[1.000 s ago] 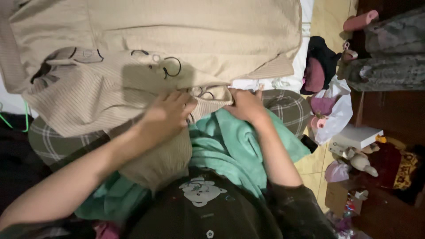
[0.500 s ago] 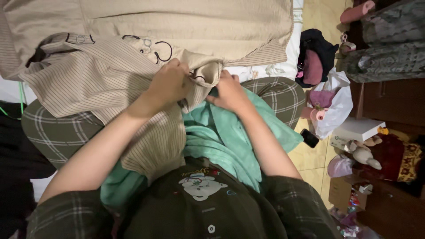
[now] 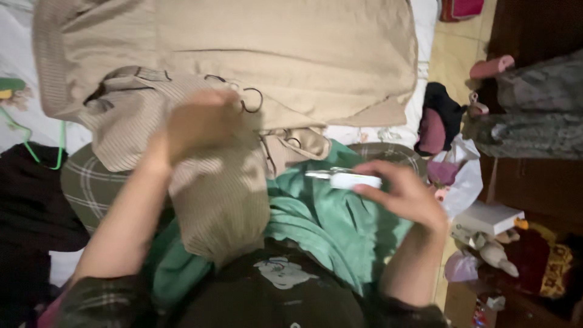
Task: The person sprays a shirt with liquid, irons the fabric, buttons the front by hand, and places the shirt on a hanger.
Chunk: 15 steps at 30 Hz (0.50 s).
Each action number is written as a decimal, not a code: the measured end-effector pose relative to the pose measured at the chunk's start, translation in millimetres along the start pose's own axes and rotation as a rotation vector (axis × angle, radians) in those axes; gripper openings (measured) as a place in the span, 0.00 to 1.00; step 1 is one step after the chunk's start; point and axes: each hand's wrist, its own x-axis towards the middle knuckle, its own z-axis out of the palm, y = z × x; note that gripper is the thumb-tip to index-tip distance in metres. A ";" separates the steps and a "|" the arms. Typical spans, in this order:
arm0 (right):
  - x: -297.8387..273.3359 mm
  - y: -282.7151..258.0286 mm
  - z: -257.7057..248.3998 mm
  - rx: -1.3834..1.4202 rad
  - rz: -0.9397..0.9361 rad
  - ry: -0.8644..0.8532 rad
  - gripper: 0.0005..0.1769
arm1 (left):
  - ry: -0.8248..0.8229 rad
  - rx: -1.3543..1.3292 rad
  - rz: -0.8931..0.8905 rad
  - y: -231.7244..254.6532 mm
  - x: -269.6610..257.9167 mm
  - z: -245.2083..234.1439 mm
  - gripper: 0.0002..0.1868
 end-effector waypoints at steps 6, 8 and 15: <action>17.8 36.8 36.5 1.143 -0.249 0.030 0.25 | 0.835 0.295 -0.417 -157.5 -15.7 -78.2 0.07; 38.1 32.8 54.3 1.302 -0.329 -0.070 0.27 | 0.938 0.197 -0.472 -212.8 -15.4 -76.3 0.07; 74.6 4.5 70.1 1.365 -0.255 -0.110 0.37 | 0.952 -0.223 -0.393 -342.4 17.1 -79.8 0.08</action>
